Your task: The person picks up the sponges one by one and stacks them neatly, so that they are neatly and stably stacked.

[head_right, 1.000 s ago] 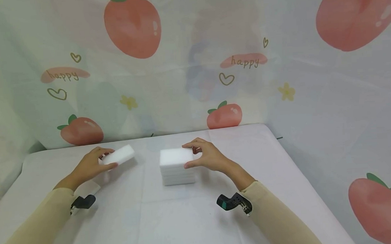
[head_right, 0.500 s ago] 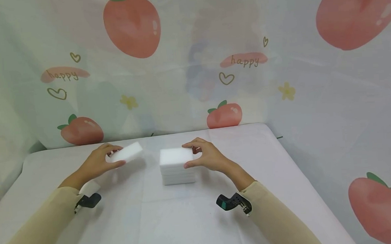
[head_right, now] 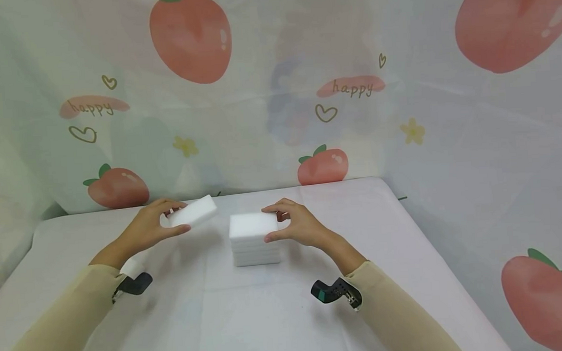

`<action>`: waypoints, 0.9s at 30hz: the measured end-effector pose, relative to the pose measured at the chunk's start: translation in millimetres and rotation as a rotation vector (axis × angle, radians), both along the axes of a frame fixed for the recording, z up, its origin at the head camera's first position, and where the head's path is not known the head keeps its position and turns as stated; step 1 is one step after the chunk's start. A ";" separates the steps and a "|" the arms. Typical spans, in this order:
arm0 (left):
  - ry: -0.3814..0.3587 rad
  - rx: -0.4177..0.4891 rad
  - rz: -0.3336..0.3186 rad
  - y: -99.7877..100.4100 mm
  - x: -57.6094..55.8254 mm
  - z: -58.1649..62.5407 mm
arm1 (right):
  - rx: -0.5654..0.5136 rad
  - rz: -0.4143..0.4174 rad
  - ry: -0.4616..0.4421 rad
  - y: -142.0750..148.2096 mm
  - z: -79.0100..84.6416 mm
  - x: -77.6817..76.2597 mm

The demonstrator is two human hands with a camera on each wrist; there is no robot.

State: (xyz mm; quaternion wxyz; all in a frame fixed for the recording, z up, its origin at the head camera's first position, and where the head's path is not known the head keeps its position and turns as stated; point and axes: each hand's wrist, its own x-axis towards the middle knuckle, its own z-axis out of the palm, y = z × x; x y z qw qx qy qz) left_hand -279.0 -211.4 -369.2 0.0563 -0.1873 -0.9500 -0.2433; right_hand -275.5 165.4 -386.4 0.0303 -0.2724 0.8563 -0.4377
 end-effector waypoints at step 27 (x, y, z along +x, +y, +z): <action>0.045 0.055 -0.163 53.3 8.3 26.1 | -0.003 0.006 0.004 -0.8 1.4 0.8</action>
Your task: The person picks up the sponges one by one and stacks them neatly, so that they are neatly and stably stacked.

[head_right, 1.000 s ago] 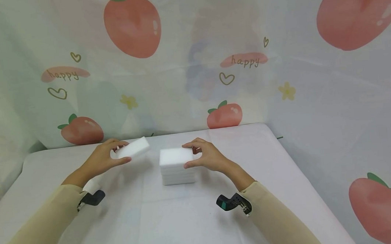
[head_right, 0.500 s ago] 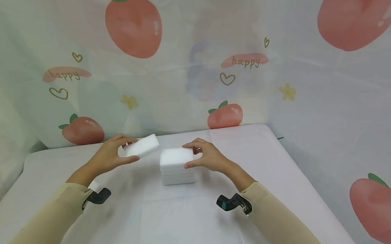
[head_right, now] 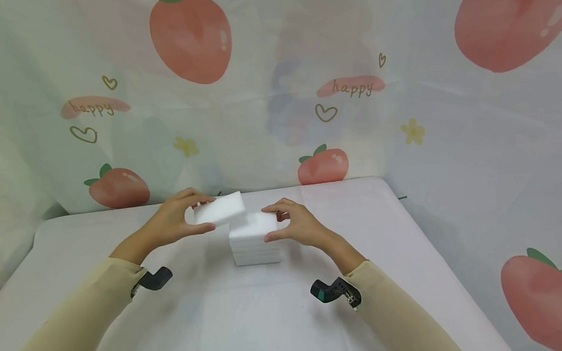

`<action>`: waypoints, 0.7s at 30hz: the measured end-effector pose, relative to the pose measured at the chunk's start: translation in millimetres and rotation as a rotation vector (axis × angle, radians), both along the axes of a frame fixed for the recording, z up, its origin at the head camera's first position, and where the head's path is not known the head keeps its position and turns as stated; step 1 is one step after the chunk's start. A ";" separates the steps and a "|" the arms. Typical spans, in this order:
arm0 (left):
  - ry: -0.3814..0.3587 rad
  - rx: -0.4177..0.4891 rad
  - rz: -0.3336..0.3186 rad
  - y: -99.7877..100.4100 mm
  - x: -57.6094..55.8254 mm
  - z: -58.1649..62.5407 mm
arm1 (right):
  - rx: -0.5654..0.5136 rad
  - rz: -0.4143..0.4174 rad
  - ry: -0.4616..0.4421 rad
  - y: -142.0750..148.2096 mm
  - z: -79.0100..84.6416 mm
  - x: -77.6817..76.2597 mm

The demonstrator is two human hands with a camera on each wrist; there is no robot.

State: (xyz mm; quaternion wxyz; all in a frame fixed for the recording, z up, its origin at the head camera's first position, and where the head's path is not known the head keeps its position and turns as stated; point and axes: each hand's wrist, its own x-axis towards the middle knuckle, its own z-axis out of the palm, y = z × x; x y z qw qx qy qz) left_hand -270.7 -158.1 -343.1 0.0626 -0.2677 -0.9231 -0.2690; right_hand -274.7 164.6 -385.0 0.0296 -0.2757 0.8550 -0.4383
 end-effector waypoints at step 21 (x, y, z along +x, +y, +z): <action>0.002 -0.038 -0.101 39.9 -1.9 6.9 | 0.002 -0.041 -0.043 -2.3 0.5 0.4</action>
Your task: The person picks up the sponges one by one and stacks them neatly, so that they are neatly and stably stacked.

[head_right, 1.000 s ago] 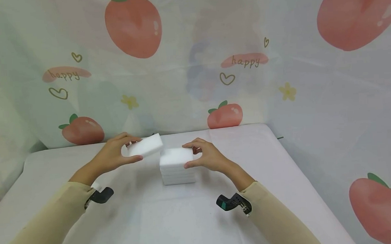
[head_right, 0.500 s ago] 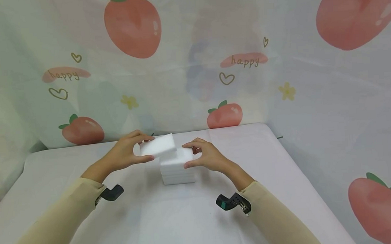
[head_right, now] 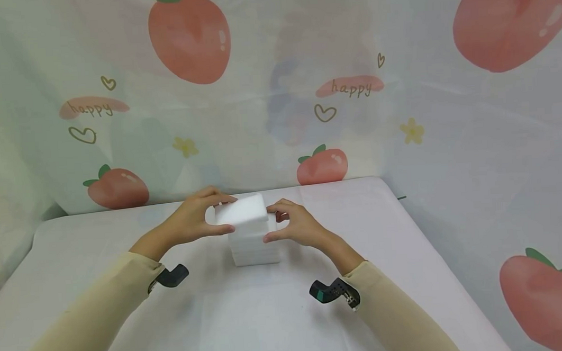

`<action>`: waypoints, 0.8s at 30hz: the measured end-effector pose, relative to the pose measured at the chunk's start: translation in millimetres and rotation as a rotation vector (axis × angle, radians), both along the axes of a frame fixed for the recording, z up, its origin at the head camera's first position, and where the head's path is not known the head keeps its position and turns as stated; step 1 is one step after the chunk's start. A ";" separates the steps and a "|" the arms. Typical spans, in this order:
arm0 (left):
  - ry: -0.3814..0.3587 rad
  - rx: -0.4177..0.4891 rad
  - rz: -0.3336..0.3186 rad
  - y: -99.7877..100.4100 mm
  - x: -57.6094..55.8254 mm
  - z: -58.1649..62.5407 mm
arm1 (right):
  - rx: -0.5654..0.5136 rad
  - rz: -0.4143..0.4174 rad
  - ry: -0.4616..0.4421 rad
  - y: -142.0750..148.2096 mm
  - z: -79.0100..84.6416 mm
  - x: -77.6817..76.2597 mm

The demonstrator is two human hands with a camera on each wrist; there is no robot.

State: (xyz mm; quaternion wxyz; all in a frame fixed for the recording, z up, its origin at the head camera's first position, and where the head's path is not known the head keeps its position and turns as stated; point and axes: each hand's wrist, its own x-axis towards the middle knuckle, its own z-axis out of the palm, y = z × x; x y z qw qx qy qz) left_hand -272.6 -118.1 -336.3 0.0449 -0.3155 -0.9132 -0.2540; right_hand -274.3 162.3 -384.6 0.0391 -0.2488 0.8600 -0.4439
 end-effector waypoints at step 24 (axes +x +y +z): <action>-0.027 -0.040 -0.044 15.8 -1.0 -7.7 | -0.014 0.014 0.002 1.5 -6.1 -2.5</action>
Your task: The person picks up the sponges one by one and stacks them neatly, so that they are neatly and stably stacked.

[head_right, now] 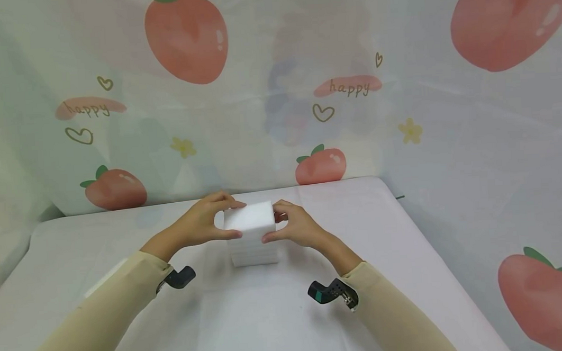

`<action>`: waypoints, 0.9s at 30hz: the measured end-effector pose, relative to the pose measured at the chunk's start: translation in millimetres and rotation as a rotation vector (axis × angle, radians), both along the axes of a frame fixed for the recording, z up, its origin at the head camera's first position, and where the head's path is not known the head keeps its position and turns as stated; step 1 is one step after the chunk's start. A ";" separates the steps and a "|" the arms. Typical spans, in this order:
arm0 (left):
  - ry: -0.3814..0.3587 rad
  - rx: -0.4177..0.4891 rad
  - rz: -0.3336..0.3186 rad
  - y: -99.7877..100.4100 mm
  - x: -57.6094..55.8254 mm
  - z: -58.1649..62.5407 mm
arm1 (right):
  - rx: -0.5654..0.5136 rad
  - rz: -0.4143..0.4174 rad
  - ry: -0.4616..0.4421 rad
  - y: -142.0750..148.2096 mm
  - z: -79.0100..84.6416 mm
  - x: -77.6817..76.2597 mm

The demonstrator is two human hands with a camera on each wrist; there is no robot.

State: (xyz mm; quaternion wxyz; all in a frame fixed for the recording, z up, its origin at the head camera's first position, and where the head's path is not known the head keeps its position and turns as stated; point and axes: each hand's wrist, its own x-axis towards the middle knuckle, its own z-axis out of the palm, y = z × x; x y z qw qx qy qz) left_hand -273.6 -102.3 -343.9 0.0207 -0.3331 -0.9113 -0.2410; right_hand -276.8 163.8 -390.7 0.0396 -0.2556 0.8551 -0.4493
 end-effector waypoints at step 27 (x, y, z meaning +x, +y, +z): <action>0.002 -0.010 0.003 1.1 -0.8 -8.8 | 0.001 0.005 -0.013 3.1 6.5 3.2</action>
